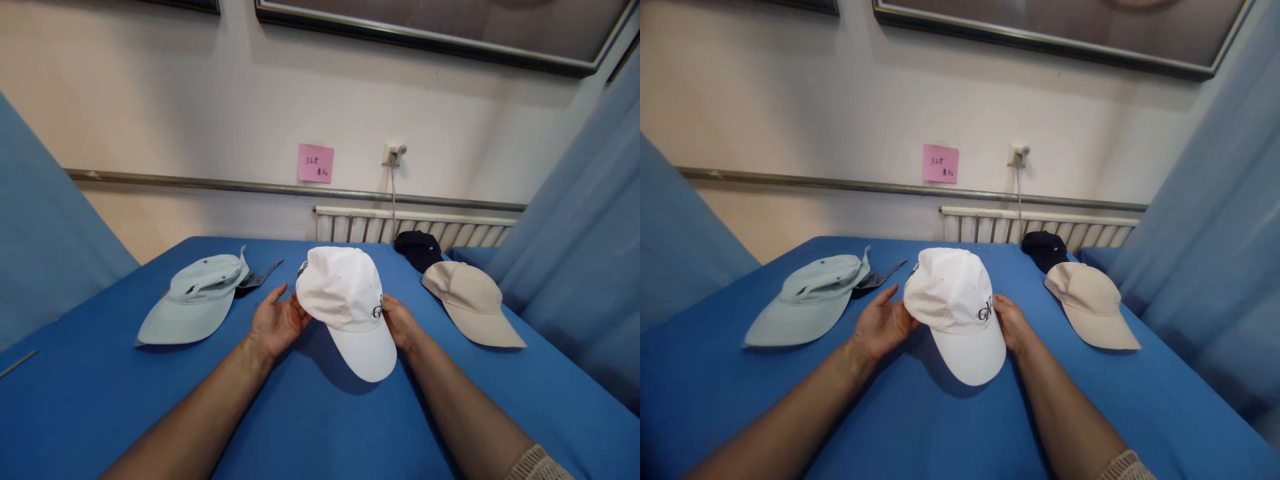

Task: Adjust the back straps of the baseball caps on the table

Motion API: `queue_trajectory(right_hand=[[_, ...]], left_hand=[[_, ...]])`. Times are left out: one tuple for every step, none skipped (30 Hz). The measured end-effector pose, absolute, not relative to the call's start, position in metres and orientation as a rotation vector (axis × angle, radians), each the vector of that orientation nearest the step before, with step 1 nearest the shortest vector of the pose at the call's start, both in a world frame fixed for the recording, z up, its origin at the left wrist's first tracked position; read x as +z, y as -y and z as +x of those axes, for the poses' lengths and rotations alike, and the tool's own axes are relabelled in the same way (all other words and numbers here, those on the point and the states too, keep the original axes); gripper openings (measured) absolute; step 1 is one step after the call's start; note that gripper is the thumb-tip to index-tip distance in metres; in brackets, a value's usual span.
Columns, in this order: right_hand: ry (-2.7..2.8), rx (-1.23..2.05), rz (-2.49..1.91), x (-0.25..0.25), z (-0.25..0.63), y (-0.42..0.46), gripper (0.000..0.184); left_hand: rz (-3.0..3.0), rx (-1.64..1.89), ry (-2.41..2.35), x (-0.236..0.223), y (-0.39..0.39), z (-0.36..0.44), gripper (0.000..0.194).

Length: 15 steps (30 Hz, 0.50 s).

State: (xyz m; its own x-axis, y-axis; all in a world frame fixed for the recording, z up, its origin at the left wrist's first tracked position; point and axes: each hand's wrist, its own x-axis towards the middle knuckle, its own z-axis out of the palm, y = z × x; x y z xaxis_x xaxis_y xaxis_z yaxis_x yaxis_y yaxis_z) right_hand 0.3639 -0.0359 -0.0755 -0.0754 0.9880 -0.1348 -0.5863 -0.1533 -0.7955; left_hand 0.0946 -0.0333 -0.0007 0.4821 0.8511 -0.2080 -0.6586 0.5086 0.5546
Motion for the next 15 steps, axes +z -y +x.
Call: queue_trajectory(right_hand=[[0.676, 1.562, -0.831, -0.077, 0.367, 0.035, 0.019], [0.679, 1.554, -0.845, -0.078, 0.369, 0.034, 0.018], [0.684, 1.553, -0.856, -0.079, 0.371, 0.034, 0.018], [0.691, 1.556, -0.862, -0.081, 0.373, 0.033, 0.018], [0.699, 1.563, -0.864, -0.082, 0.374, 0.033, 0.019], [0.705, 1.57, -0.862, -0.083, 0.374, 0.032, 0.019], [0.708, 1.572, -0.86, -0.084, 0.375, 0.032, 0.019], [0.707, 1.571, -0.858, -0.084, 0.375, 0.032, 0.019], [0.704, 1.568, -0.857, -0.084, 0.375, 0.032, 0.019], [0.699, 1.563, -0.857, -0.084, 0.375, 0.032, 0.02], [0.697, 1.561, -0.857, -0.084, 0.375, 0.032, 0.02], [0.697, 1.561, -0.858, -0.084, 0.375, 0.033, 0.021], [0.701, 1.562, -0.859, -0.083, 0.375, 0.033, 0.021], [0.705, 1.559, -0.862, -0.083, 0.375, 0.033, 0.021], [0.708, 1.55, -0.866, -0.083, 0.374, 0.034, 0.021]], left_hand=[[0.423, 0.949, -0.483, 0.001, 0.034, 0.095, 0.038], [0.405, 0.944, -0.471, 0.003, 0.035, 0.096, 0.038], [0.388, 0.938, -0.462, 0.005, 0.036, 0.096, 0.038], [0.383, 0.933, -0.456, 0.006, 0.037, 0.097, 0.038], [0.381, 0.939, -0.45, 0.007, 0.037, 0.098, 0.037], [0.377, 0.954, -0.447, 0.008, 0.038, 0.099, 0.037], [0.371, 0.976, -0.443, 0.009, 0.038, 0.099, 0.037], [0.364, 0.999, -0.438, 0.009, 0.039, 0.099, 0.037], [0.356, 1.02, -0.43, 0.01, 0.039, 0.099, 0.038], [0.352, 1.033, -0.418, 0.011, 0.04, 0.099, 0.039], [0.353, 1.036, -0.404, 0.012, 0.04, 0.099, 0.04], [0.358, 1.036, -0.389, 0.013, 0.041, 0.099, 0.042], [0.365, 1.035, -0.377, 0.014, 0.042, 0.099, 0.043], [0.371, 1.034, -0.372, 0.014, 0.042, 0.099, 0.044], [0.374, 1.034, -0.376, 0.014, 0.042, 0.099, 0.045]])
